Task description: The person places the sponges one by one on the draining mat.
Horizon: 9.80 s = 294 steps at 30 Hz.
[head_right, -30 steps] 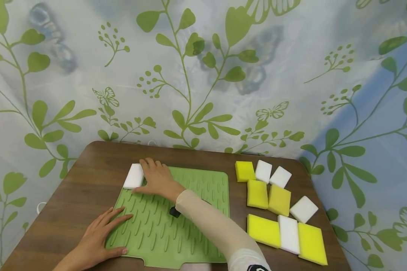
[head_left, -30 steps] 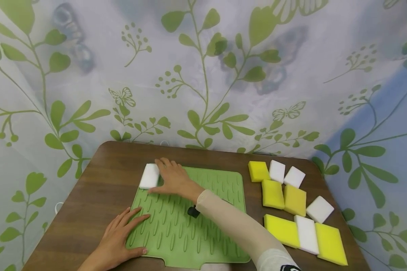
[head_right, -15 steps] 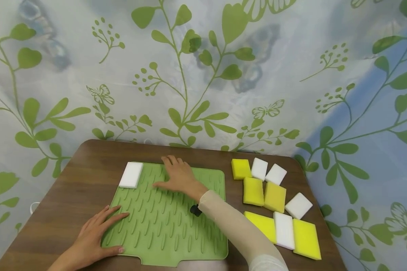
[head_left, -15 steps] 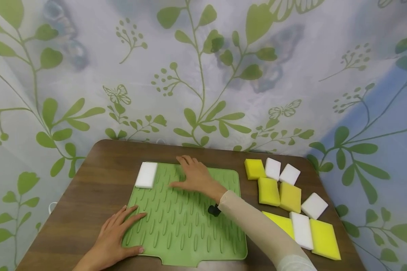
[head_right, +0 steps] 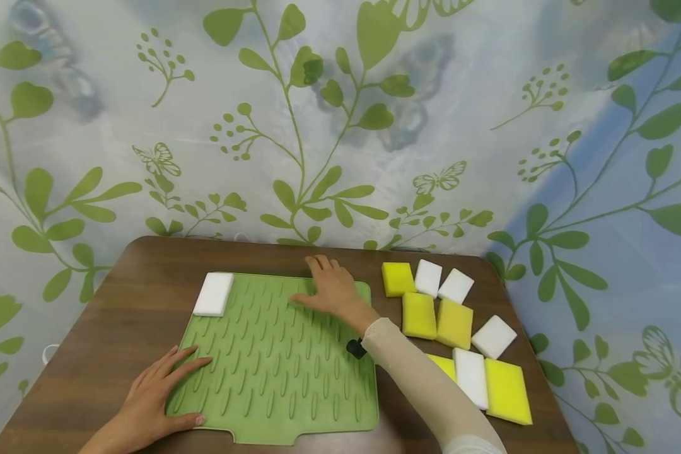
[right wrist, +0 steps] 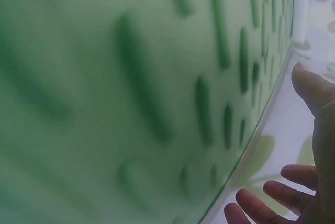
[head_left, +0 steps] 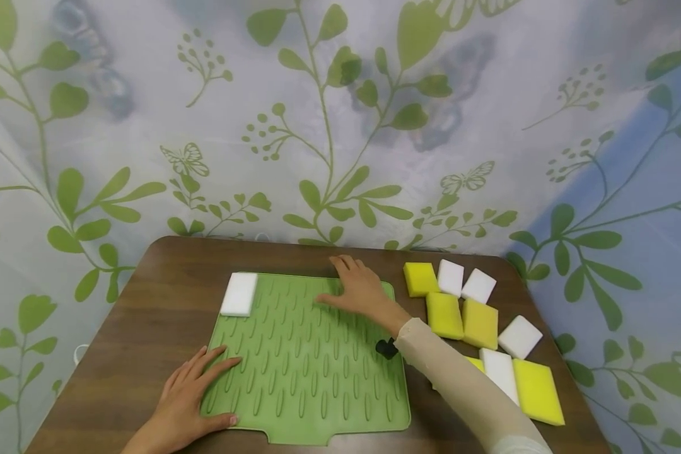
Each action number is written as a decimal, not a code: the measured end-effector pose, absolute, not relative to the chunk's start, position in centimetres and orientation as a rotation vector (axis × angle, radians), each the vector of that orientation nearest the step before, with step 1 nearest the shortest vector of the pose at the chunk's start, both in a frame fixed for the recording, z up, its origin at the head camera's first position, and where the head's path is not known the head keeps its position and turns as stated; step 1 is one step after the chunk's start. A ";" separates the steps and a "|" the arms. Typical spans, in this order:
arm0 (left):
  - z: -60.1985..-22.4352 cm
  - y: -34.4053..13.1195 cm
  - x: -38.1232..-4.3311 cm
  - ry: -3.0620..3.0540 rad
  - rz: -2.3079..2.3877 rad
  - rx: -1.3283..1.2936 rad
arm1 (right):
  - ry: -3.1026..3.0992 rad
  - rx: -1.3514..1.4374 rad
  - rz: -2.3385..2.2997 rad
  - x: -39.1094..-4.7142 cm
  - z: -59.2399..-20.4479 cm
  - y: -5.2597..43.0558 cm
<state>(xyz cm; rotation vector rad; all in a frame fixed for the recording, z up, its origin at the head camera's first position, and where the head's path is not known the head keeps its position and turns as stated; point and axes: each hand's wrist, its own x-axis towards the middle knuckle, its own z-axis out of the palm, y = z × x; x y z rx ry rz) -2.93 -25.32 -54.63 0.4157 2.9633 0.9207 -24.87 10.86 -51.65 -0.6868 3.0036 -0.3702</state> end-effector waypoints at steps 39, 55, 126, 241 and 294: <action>-54.8 -25.4 -3.3 2.949 0.876 0.402 | 2.952 -0.255 -0.463 -26.9 -51.8 30.4; -54.8 -25.4 -3.2 2.947 0.869 0.393 | 2.943 -0.230 -0.538 -26.9 -52.8 31.7; -55.1 -25.3 -3.1 2.939 0.876 0.393 | 3.027 -0.489 -0.585 -25.0 -51.5 21.1; -55.2 -25.3 -2.8 2.923 0.899 0.390 | 2.981 -0.717 -0.427 -21.6 -53.7 0.7; -55.1 -25.0 -2.7 2.925 0.907 0.376 | 3.078 -0.447 -0.676 -20.7 -50.0 26.8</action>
